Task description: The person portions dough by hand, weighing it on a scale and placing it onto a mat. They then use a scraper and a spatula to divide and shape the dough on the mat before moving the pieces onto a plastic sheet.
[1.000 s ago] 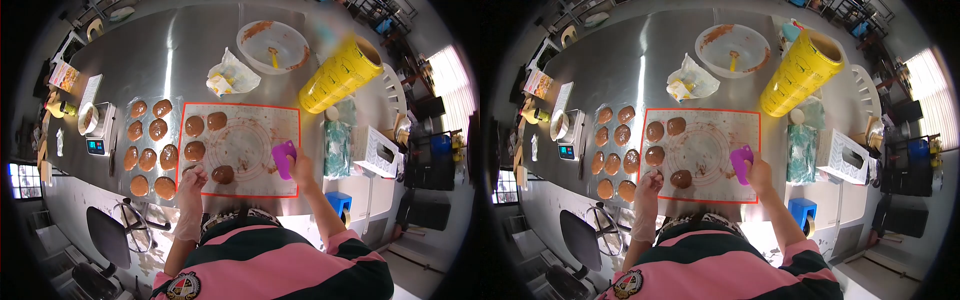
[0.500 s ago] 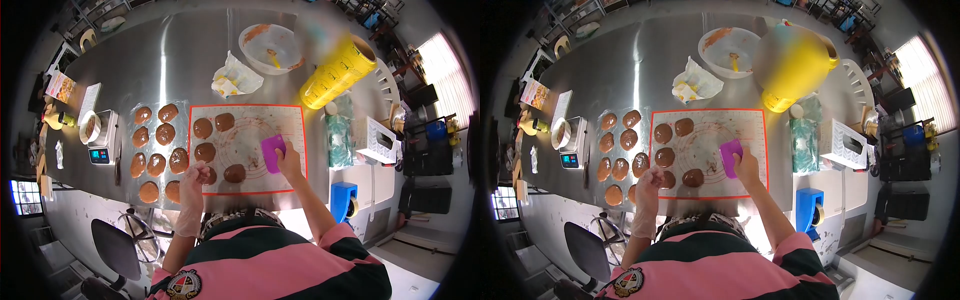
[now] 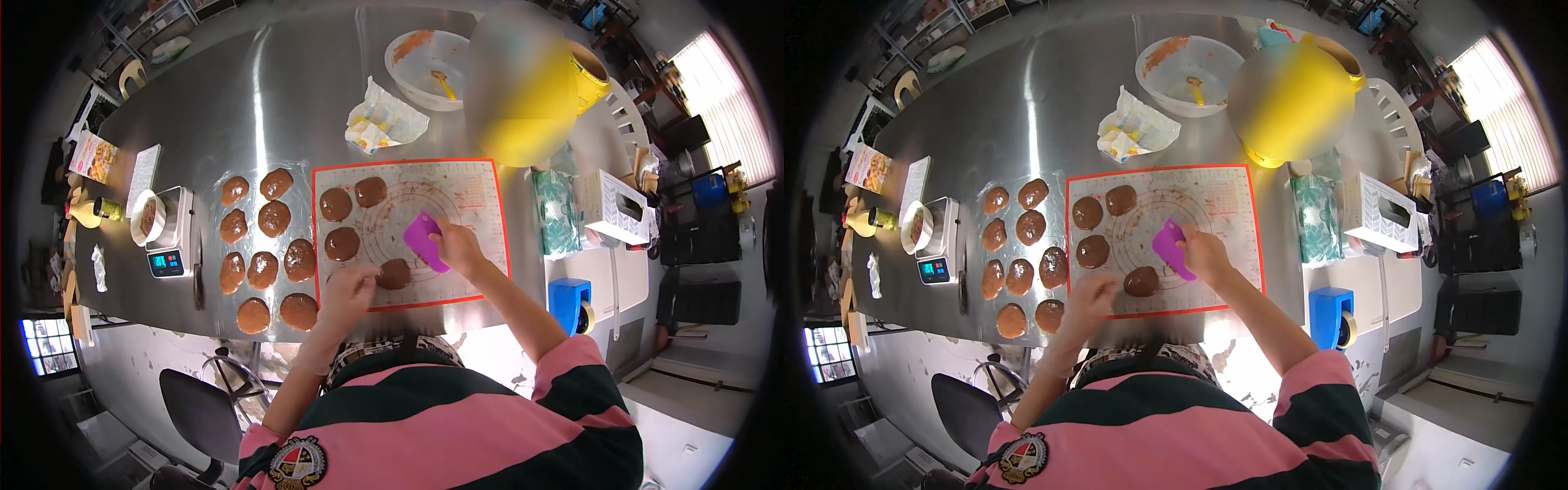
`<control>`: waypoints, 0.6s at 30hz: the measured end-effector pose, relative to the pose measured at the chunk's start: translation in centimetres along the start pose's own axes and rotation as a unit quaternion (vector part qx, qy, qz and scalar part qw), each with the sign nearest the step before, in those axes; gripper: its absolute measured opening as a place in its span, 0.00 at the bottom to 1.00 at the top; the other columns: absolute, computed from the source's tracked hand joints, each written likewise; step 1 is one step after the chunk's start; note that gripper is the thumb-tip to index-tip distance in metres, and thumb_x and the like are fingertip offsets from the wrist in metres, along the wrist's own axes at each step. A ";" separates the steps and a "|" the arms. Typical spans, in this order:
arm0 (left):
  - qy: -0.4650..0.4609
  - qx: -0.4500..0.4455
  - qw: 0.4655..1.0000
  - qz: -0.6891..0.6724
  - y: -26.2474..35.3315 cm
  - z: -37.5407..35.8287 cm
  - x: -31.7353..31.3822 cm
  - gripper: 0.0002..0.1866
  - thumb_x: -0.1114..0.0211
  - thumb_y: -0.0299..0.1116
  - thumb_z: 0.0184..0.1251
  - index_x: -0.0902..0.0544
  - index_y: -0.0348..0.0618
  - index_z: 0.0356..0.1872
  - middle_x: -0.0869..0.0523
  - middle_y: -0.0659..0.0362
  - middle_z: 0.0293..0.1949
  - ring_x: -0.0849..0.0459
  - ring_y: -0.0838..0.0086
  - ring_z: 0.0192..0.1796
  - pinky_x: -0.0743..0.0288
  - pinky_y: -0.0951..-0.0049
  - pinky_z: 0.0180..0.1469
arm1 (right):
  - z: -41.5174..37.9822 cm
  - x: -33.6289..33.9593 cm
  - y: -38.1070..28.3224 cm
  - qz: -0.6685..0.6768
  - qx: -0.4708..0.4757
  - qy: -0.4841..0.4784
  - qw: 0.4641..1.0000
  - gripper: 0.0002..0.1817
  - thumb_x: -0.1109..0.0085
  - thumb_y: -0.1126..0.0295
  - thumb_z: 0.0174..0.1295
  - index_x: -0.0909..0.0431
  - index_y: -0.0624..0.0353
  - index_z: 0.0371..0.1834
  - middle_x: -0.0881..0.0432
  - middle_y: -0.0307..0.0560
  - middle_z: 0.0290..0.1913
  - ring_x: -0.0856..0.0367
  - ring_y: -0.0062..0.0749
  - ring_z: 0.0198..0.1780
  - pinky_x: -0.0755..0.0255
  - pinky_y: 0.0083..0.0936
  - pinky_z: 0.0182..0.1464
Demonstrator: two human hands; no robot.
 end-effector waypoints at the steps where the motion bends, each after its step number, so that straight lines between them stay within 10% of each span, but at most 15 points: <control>1: -0.052 -0.109 0.973 0.195 0.6 0.4 -1.2 0.10 0.44 0.30 0.52 0.20 0.42 0.35 0.20 0.57 0.36 0.24 0.63 0.43 0.33 0.64 0.49 | 0.0 0.0 -0.1 -0.003 0.021 -0.014 1.000 0.11 0.46 0.68 0.56 0.33 0.62 0.37 0.22 0.60 0.23 0.22 0.55 0.28 0.29 0.45 0.31; 9: -0.112 -0.150 0.851 0.490 -0.2 1.8 -9.5 0.21 0.41 0.34 0.46 0.24 0.43 0.46 0.30 0.50 0.51 0.36 0.53 0.55 0.40 0.52 0.53 | -1.8 0.2 0.0 0.051 -0.013 0.013 0.999 0.11 0.45 0.69 0.55 0.32 0.63 0.36 0.23 0.62 0.24 0.23 0.56 0.29 0.30 0.43 0.32; 18: -0.006 -0.190 0.960 0.204 3.6 3.3 -7.0 0.19 0.45 0.24 0.46 0.24 0.42 0.44 0.27 0.50 0.48 0.31 0.54 0.53 0.38 0.56 0.55 | -3.5 2.8 4.4 0.355 -0.139 0.049 0.923 0.12 0.45 0.68 0.58 0.29 0.64 0.41 0.20 0.54 0.33 0.20 0.35 0.33 0.27 0.28 0.37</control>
Point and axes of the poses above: each hand's wrist, its own z-axis towards the middle knuckle, its own x-axis out of the back of the hand, y = z × x, the point moved 2 cm from there along z, towards the middle knuckle
